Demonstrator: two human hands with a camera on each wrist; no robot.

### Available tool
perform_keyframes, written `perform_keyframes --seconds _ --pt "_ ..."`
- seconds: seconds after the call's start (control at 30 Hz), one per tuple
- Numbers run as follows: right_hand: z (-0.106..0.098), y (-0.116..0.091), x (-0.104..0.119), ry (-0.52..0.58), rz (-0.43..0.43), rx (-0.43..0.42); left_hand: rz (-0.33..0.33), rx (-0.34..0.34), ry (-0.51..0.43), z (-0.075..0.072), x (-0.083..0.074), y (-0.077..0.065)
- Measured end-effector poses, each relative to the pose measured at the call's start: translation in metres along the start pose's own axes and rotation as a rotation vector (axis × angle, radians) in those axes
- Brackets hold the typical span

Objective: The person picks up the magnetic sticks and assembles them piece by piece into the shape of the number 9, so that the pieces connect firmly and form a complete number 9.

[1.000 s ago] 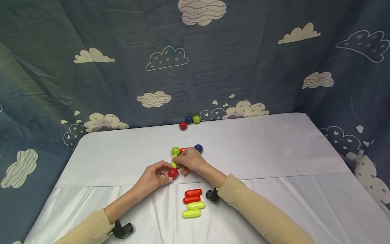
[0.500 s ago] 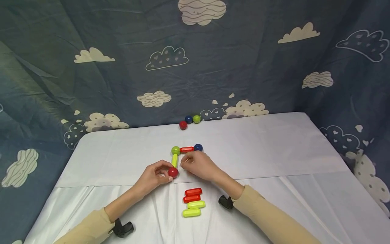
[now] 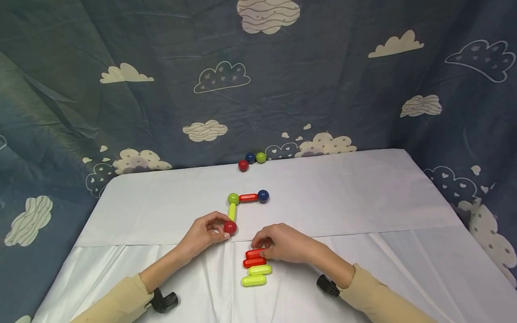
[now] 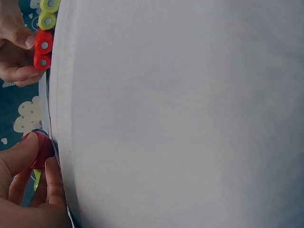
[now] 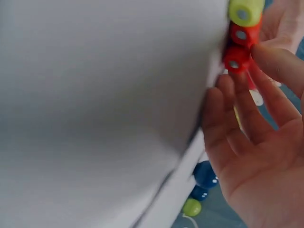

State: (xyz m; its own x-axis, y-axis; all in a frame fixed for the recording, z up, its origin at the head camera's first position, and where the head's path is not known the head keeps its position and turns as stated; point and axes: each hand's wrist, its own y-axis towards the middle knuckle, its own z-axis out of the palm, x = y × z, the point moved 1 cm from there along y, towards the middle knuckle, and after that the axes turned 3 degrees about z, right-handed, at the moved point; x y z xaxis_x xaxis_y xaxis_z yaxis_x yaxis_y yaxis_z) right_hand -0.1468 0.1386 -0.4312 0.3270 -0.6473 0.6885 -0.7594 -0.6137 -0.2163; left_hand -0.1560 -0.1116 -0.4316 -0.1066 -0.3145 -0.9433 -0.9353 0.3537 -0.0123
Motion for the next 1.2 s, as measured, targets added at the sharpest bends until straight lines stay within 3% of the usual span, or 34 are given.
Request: perform_keyframes --seconds 0.13,0.37,0.5,0.7,1.2 --pt "0.003 -0.002 -0.004 0.009 -0.006 -0.001 0.005 0.004 0.014 0.0 -0.002 0.0" --pt "0.003 0.0 -0.006 0.002 0.034 -0.02 -0.003 0.003 0.048 0.003 0.038 0.013" --pt "-0.001 0.004 -0.006 0.056 0.066 -0.073 0.002 0.003 0.051 0.003 0.037 0.012" --pt "-0.005 0.015 -0.004 0.085 0.036 -0.155 0.0 0.008 0.068 0.002 0.036 0.012" --pt "-0.005 0.042 -0.005 0.069 0.006 -0.151 0.042 -0.009 0.02 0.003 0.037 0.012"
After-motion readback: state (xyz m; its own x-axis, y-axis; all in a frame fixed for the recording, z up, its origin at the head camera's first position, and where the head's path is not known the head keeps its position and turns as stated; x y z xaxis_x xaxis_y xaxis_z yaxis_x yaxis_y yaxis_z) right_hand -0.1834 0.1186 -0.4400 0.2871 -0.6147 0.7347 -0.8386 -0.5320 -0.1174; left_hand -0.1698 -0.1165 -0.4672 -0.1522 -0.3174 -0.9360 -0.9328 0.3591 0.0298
